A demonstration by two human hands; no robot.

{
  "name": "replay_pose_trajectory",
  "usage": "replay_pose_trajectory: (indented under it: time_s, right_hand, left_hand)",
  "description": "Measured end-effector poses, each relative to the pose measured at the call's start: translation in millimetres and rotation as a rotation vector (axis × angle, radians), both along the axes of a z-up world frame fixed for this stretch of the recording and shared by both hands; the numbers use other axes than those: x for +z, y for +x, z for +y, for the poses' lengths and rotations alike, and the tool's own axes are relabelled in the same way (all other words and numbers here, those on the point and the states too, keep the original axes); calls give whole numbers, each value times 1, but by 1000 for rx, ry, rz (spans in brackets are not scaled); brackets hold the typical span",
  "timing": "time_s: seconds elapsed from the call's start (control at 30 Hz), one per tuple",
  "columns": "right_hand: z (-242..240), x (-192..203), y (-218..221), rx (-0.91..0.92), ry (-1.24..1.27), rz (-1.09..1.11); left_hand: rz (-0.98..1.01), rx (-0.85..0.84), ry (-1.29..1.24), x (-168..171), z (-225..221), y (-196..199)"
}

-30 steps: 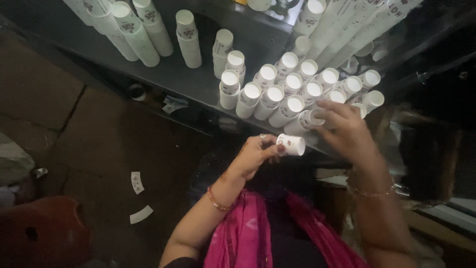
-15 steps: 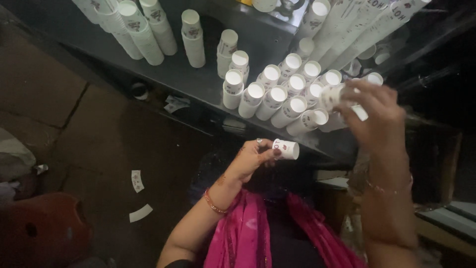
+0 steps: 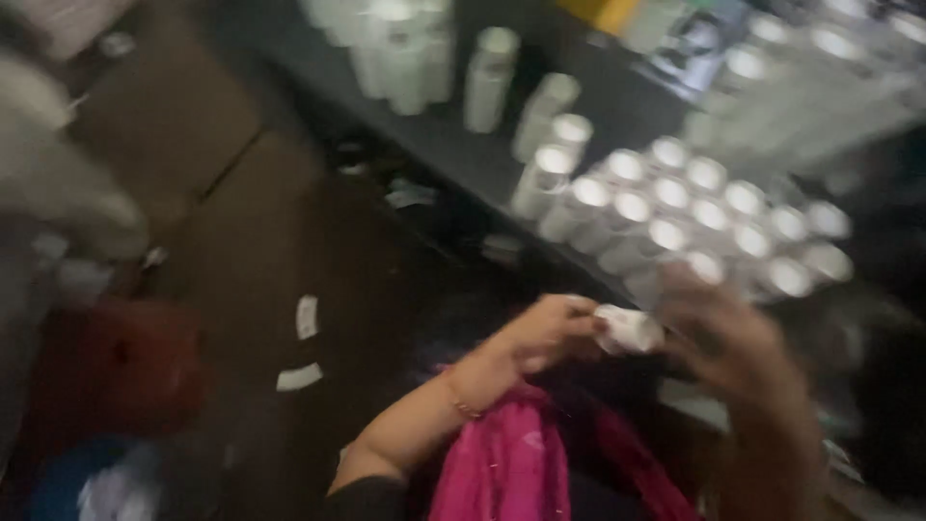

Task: Picking up paper cups, checking them, and putting them into plastic bags for packaging.

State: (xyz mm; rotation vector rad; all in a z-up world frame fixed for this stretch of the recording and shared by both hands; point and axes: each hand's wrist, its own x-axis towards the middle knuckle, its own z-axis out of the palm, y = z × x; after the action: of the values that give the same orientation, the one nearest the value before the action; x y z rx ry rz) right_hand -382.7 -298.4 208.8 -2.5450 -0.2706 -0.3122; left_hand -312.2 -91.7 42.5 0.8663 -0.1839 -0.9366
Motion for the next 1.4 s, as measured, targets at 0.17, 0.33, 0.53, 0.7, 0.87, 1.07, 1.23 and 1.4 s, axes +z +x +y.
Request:
replay_pose_trajectory:
  time_s: [0.17, 0.33, 0.53, 0.7, 0.87, 1.07, 1.23, 1.4]
  right_hand:
    - [37, -37, -20, -13, 483, 288]
    - [88, -43, -1, 202, 49, 68]
    - [116, -115, 15, 42, 98, 221]
    - [161, -134, 27, 120, 56, 340]
    - [191, -113, 35, 333, -47, 437]
    - [139, -126, 39, 308, -168, 476]
    - [96, -122, 44, 242, -86, 385]
    - [51, -52, 47, -28, -147, 366]
  left_hand:
    - [-223, 110, -33, -47, -10, 5]
    - [-384, 186, 181, -35, 45, 5]
    - [-1034, 344, 470, -16, 112, -11]
    - [-980, 252, 606, -54, 163, -26]
    - [136, 610, 923, -91, 318, -42]
    - [-32, 459, 1074, -84, 414, -75]
    - [-202, 387, 1198, -104, 407, -54]
    - [-387, 363, 1305, -120, 386, -17]
